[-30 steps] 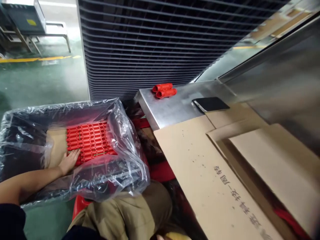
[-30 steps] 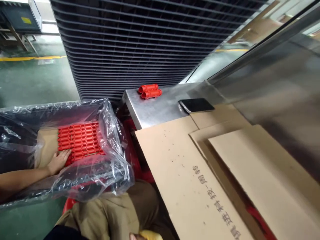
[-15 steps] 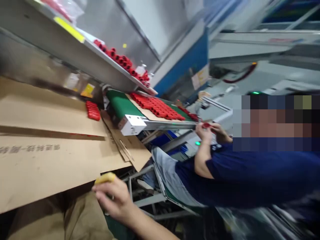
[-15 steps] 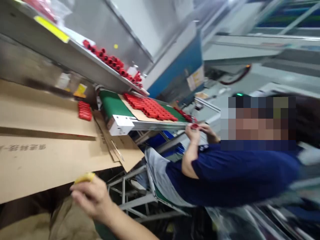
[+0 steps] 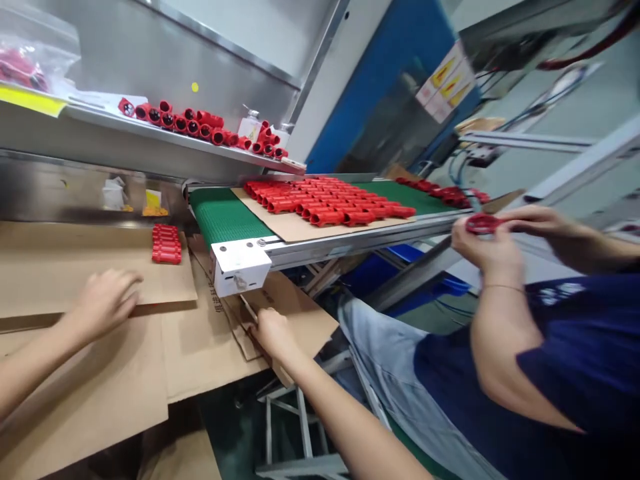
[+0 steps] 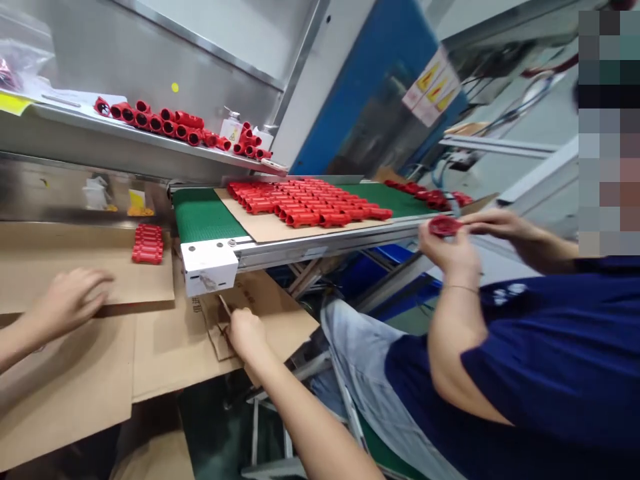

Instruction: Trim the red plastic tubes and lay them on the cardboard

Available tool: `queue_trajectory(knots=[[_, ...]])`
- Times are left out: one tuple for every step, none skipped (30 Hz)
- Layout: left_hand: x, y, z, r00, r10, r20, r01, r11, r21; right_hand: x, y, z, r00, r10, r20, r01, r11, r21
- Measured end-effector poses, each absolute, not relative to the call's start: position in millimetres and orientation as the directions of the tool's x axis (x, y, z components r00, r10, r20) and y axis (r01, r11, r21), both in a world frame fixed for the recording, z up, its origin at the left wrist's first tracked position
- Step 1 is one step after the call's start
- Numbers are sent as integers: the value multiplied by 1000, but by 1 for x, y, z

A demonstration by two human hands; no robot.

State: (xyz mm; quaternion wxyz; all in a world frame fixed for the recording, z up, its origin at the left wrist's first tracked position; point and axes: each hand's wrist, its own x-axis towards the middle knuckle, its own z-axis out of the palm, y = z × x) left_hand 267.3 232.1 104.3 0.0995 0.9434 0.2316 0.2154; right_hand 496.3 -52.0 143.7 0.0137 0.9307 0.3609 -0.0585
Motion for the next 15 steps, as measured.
queue_trajectory(knots=[[284,234,114,805,487,339,420,-871,255,494,-60,149,711,692,-128,693,-720,-42],[304,237,121,810,495,314,441,-868,229,490,-70,154,689,711,-141,710,-701,-70],[326,241,125,809,510,292,466,-859,211,485,-84,158,662,732,-159,726,-679,-109],[347,245,128,810,521,271,483,-853,197,480,-99,161,629,759,-168,742,-650,-161],[364,249,130,807,532,255,498,-846,191,474,-115,163,583,796,-163,759,-605,-242],[378,252,131,804,544,240,510,-838,193,468,-131,162,527,840,-131,747,-531,-400],[386,255,133,800,556,225,520,-830,203,462,-146,161,476,873,-107,686,-445,-576],[388,256,135,795,569,210,529,-820,221,457,-160,157,432,895,-112,560,-363,-745],[386,256,138,789,583,195,536,-807,247,452,-172,153,405,907,-117,386,-285,-877],[380,255,143,782,597,178,541,-793,281,447,-181,147,399,908,-126,202,-221,-954],[369,251,148,777,609,161,541,-776,325,443,-187,141,414,901,-130,37,-159,-987],[355,245,153,773,618,142,535,-755,379,438,-190,133,449,886,-117,-82,-89,-993],[337,235,158,774,622,117,521,-731,441,433,-189,126,484,871,-78,-150,-5,-989],[317,222,161,781,619,85,500,-701,509,427,-186,118,520,854,-38,-182,67,-981],[294,206,162,791,611,42,479,-659,580,421,-180,111,546,837,-13,-199,115,-973]])
